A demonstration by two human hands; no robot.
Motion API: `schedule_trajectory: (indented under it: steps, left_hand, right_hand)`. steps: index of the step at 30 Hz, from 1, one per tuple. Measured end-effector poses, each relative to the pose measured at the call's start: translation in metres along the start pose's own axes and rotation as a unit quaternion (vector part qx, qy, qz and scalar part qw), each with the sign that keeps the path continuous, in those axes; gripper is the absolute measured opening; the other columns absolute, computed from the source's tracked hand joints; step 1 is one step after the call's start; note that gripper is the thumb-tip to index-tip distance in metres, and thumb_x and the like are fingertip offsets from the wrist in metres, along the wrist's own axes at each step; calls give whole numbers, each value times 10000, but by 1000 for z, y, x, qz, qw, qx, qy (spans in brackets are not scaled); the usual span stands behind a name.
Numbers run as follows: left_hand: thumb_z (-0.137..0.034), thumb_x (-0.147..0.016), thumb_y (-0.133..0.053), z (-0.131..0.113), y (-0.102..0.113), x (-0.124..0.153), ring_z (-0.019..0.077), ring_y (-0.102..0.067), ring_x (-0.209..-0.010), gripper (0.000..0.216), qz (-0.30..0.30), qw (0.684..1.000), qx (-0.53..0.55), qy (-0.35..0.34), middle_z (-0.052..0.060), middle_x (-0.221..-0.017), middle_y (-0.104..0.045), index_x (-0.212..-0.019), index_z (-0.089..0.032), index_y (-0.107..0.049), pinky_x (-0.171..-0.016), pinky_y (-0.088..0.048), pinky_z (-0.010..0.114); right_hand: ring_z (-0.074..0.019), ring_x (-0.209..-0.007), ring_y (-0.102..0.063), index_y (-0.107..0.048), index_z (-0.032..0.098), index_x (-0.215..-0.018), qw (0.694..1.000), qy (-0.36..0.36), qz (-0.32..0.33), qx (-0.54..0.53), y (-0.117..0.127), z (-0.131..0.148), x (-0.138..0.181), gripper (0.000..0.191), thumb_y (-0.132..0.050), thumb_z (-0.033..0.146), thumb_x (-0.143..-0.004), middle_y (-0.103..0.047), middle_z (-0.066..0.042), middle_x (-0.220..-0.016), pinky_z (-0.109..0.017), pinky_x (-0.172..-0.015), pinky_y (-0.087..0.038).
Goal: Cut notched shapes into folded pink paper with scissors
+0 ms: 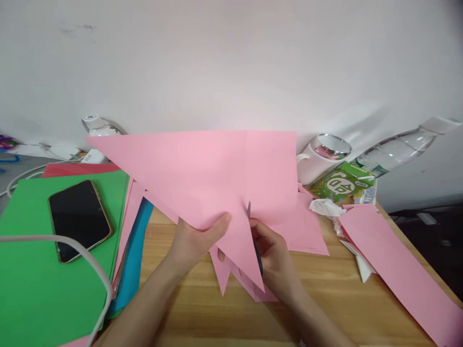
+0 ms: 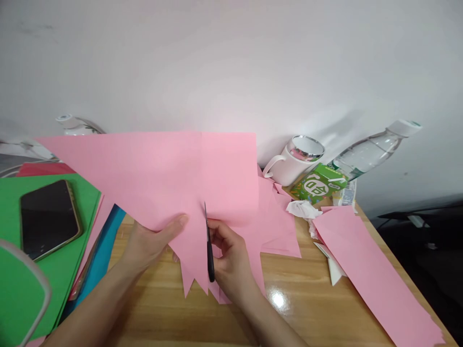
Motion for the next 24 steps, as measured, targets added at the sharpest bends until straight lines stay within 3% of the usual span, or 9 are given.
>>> schedule_trajectory:
  steps: [19, 24]
  left_hand:
    - [-284, -680, -684, -1, -3, 2, 122, -508, -289, 197, 8, 1000, 26, 0, -45, -411, -549, -578, -202, -537, -250, -420, 205]
    - [-282, -682, -685, 0, -4, 2, 123, -506, -287, 203, 15, 999, 36, 7, -38, -408, -551, -562, -199, -544, -250, -419, 209]
  right_hand:
    - [-187, -727, -650, -649, 209, -866, 1000, 0, -10, -1, 1, 0, 4, 305, -807, 210, -604, -709, -18, -790, -285, -636, -528]
    - [-195, -708, -657, -648, 208, -856, 1000, -14, 1, -26, -3, -2, 3, 226, -765, 248, -668, -705, -19, -744, -283, -582, -527]
Point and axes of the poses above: each hand's wrist, its own x-axis away from the middle knuckle, its own y-axis out of the back of the hand, z = x × y, the point moved 9 cm from there along -x, towards the middle knuckle
